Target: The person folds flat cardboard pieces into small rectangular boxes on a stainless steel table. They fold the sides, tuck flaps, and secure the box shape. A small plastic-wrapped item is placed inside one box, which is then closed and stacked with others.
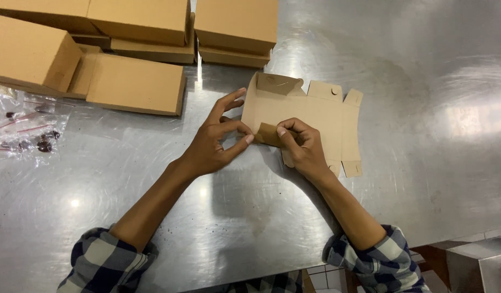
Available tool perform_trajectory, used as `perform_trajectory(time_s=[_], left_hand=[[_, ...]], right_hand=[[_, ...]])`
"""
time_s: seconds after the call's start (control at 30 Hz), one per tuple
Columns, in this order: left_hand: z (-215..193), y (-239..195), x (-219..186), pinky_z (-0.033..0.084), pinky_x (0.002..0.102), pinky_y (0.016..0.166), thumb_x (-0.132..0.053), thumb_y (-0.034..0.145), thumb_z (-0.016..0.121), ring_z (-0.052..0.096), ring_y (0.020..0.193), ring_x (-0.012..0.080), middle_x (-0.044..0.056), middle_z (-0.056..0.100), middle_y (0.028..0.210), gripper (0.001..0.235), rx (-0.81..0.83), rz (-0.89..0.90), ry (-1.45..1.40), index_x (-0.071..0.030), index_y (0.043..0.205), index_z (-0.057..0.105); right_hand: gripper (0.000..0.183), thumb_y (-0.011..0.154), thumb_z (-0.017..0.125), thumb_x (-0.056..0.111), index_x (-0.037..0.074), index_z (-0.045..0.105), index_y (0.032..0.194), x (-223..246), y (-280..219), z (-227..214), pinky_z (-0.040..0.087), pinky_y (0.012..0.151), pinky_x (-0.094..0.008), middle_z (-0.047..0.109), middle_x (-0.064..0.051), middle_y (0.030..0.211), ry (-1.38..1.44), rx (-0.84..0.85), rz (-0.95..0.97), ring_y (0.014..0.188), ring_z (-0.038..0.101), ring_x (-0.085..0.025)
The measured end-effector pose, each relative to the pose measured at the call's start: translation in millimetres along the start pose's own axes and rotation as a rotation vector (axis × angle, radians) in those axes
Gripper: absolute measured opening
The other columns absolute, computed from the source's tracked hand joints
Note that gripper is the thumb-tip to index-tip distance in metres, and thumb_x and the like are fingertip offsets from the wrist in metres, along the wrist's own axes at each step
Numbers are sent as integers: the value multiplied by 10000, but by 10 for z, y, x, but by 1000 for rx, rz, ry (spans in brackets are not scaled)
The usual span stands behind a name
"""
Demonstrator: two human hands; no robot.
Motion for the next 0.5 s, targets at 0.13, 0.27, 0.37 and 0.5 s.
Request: perform_trajectory(time_s=[0.13,0.27,0.37,0.5], left_hand=[[76,-22,40,572,466,948,-180,897,823,610,1310,439,149,482,1559,137,40,17,125,-77,841,753],[35,-32,89,596,450,916,-180,877,857,662,1237,415,165,509,1534,174,-17,5,138,-53,892,738],[55,-16,48,594,465,925,-172,869,862,661,1235,418,173,508,1534,189,0,32,151,-61,977,753],[124,-13,-5,594,455,920,-140,879,846,648,1259,412,169,525,1530,114,49,96,211,-57,917,778]], right_hand=[[157,1029,617,81,4,749,997,183,-24,160,529,820,-349,737,-149,944,35,48,-28,916,632,-152],[175,1044,613,86,-10,751,997,240,-33,191,521,887,-381,732,-170,997,14,81,-88,983,678,-221],[174,1040,619,85,-12,751,982,266,-34,210,515,903,-389,727,-173,994,9,97,-102,989,685,-238],[175,1039,625,85,-19,750,975,232,-51,249,508,920,-407,722,-179,1000,0,111,-110,999,686,-251]])
Point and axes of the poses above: each hand's wrist, its own y-axis towards the middle knuckle, its own z-axis out of the palm, x = y × z, the point moved 9 cm from there along y, towards the middle knuckle
